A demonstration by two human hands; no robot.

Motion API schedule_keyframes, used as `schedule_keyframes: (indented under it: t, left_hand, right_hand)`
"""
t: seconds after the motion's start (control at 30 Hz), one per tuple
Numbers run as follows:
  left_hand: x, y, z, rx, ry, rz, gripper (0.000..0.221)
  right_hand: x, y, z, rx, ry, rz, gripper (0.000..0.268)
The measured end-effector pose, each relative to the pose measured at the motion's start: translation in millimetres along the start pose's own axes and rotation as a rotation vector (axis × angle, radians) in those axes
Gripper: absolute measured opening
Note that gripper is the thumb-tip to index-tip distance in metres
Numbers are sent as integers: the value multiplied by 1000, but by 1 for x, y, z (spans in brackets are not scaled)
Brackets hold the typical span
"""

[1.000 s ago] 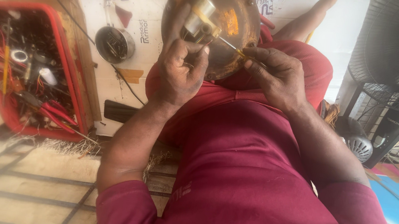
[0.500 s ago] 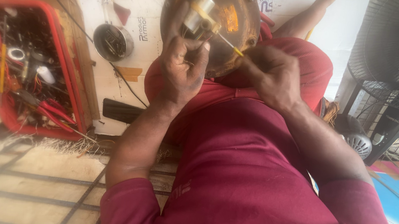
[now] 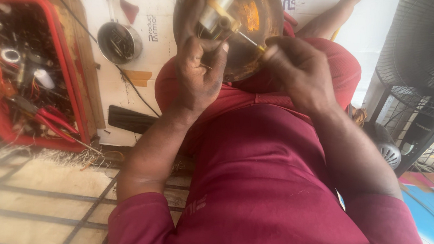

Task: The person sits on the floor and uses a screwdriver to adjust wires and components on a circular metal object, likely an electrical part. They manipulate the wires and tighten screws on the object throughout the video.

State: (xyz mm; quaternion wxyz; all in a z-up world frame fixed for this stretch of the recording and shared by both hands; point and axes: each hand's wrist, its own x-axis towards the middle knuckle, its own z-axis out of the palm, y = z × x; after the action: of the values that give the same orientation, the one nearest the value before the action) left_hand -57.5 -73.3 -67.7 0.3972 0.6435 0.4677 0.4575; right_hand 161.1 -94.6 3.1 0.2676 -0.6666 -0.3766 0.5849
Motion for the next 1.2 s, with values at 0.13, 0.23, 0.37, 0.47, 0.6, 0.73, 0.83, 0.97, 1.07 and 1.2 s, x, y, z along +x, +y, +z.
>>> schedule_keyframes:
  t: [0.13, 0.23, 0.37, 0.47, 0.6, 0.73, 0.83, 0.97, 1.07, 1.2]
  left_hand:
    - [0, -1, 1, 35, 16, 47, 13]
    - [1, -4, 4, 4, 22, 50, 13]
    - [-2, -12, 11, -20, 71, 86, 13]
    - [2, -23, 22, -26, 150, 185, 15]
    - [3, -25, 25, -2, 182, 191, 16]
    - [6, -14, 20, 16, 193, 219, 16]
    - [7, -7, 15, 94, 208, 232, 17]
    - [8, -6, 15, 43, 208, 225, 18]
    - [5, -8, 18, -8, 181, 113, 16]
    - [5, -8, 20, 6, 239, 180, 17]
  right_hand:
    - [0, 3, -3, 55, -102, 115, 42]
    - [1, 4, 1, -88, 11, -163, 39]
    - [1, 6, -1, 235, -105, 172, 42]
    - [2, 11, -2, 88, -101, 226, 43]
    - [6, 15, 7, 147, -142, -401, 48]
    - [6, 8, 2, 271, -132, 187, 44]
    - [7, 8, -1, 215, -121, 305, 43]
    - [10, 17, 0, 322, -148, 238, 41]
    - [12, 23, -2, 351, -169, 217, 40]
    - [13, 27, -2, 370, -168, 217, 40]
